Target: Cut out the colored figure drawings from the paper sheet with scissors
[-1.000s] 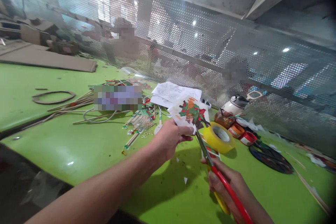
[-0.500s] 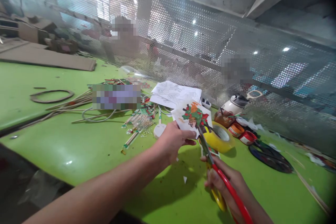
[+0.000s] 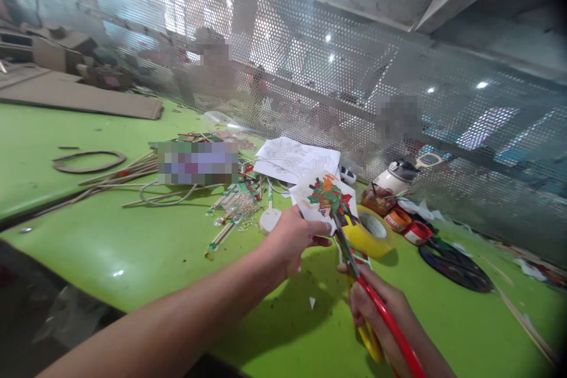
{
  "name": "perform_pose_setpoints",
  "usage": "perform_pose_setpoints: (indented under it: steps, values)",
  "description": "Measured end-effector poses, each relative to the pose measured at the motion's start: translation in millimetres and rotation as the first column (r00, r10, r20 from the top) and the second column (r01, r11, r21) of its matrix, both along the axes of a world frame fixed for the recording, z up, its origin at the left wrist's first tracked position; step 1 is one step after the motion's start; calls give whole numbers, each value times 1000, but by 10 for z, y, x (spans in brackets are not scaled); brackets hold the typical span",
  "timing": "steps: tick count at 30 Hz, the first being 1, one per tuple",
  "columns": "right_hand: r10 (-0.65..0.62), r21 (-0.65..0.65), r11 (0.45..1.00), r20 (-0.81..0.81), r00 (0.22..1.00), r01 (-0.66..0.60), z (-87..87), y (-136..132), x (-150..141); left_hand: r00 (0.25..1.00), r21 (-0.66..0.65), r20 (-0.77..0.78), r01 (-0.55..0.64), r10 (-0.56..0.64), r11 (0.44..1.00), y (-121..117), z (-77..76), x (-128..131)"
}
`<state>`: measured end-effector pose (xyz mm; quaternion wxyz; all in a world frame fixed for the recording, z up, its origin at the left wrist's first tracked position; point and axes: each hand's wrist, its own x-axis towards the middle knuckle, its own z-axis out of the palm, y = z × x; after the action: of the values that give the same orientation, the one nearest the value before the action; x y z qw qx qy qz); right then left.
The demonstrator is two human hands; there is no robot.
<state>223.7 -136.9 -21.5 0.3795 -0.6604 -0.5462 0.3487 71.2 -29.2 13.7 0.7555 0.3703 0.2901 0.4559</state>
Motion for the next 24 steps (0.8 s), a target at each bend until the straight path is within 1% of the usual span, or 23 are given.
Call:
perform_pose_setpoints:
  steps: [5,16,21,24]
  values:
    - [-30,7,1000,46,998,30,-40,15,-2,1000,1,-26,-10,10,1000,-8,14,-5]
    - [-41,10,999,25,999,41,-76,21,12,1000,3,-30,3,-3,1000,-7,20,-20]
    - [-36,-5,999,19,999,36,-47,10,3,999,5,-34,-2,2,1000,-1,25,-16]
    - [-39,7,999,22,999,39,-25,1,-9,1000,10,-28,-5,5,1000,1,22,-15]
